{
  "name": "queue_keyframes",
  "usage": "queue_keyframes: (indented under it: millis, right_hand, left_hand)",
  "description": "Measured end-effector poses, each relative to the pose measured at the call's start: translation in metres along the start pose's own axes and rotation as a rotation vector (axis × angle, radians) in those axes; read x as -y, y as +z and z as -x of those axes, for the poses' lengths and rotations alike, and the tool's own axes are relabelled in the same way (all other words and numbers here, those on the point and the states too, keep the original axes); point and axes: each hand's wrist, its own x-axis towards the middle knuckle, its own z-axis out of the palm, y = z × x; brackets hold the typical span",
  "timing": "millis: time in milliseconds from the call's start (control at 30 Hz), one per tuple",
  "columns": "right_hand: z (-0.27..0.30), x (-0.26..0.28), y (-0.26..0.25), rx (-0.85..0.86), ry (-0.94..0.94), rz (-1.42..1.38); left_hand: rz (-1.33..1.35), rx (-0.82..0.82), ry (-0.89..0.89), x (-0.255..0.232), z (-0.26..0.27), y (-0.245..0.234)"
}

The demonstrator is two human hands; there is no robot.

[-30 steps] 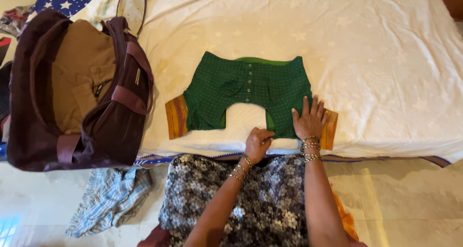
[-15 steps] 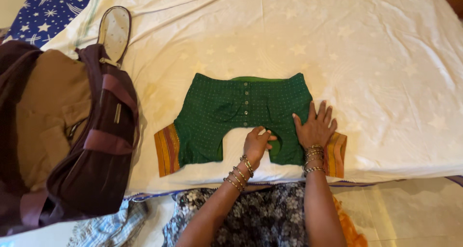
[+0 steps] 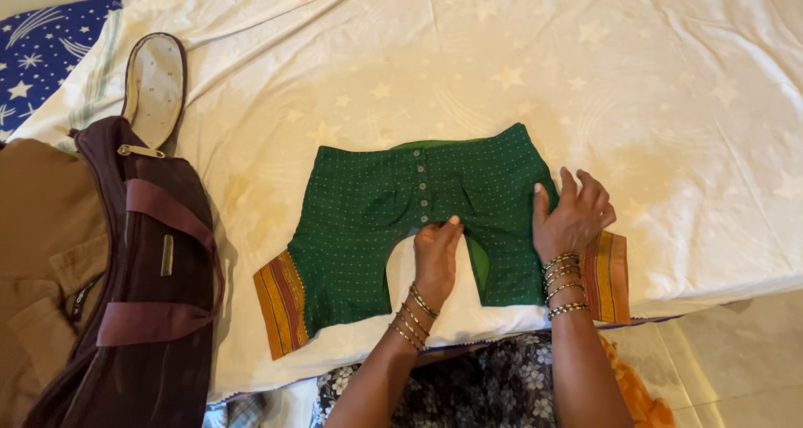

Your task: The person takes a green blouse out of a bag on a bed and folds it into a small rectangle by hand.

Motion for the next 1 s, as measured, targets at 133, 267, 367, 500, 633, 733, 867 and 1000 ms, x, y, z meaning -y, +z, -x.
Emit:
queue_keyframes:
  millis: [133,267,367,500,633,733,867,1000]
  right_hand:
    - [-0.005,0.02,0.0,0.081,-0.224,-0.251]
    - [-0.006,0.029,0.004,0.379,-0.456,-0.25]
    - [-0.009,0.027,0.012,0.32,-0.406,-0.102]
    - [-0.009,0.026,0.02,0.32,-0.351,-0.075]
    - [-0.009,0.027,0.024,0.325,-0.289,-0.067]
    - [-0.012,0.028,0.028,0.31,-0.25,-0.049]
    - [-0.012,0.02,0.037,0.294,-0.227,-0.024]
    - [-0.012,-0.006,0.046,0.147,-0.044,-0.375]
  left_hand:
    - [0.328,0.081,-0.223,0.003,-0.017,0.001]
    - [0.306,-0.008,-0.339,0.021,-0.042,-0.007]
    - [0.46,0.015,-0.332,0.025,-0.045,-0.012]
    - [0.552,0.043,-0.324,0.015,-0.04,-0.007]
    - [0.597,0.085,-0.291,0.019,-0.038,-0.01]
    - [0.661,0.051,-0.268,0.032,-0.04,-0.019]
    - [0.768,0.077,-0.249,0.038,-0.042,-0.025]
    - [0.619,-0.006,-0.287,0.026,-0.04,-0.02]
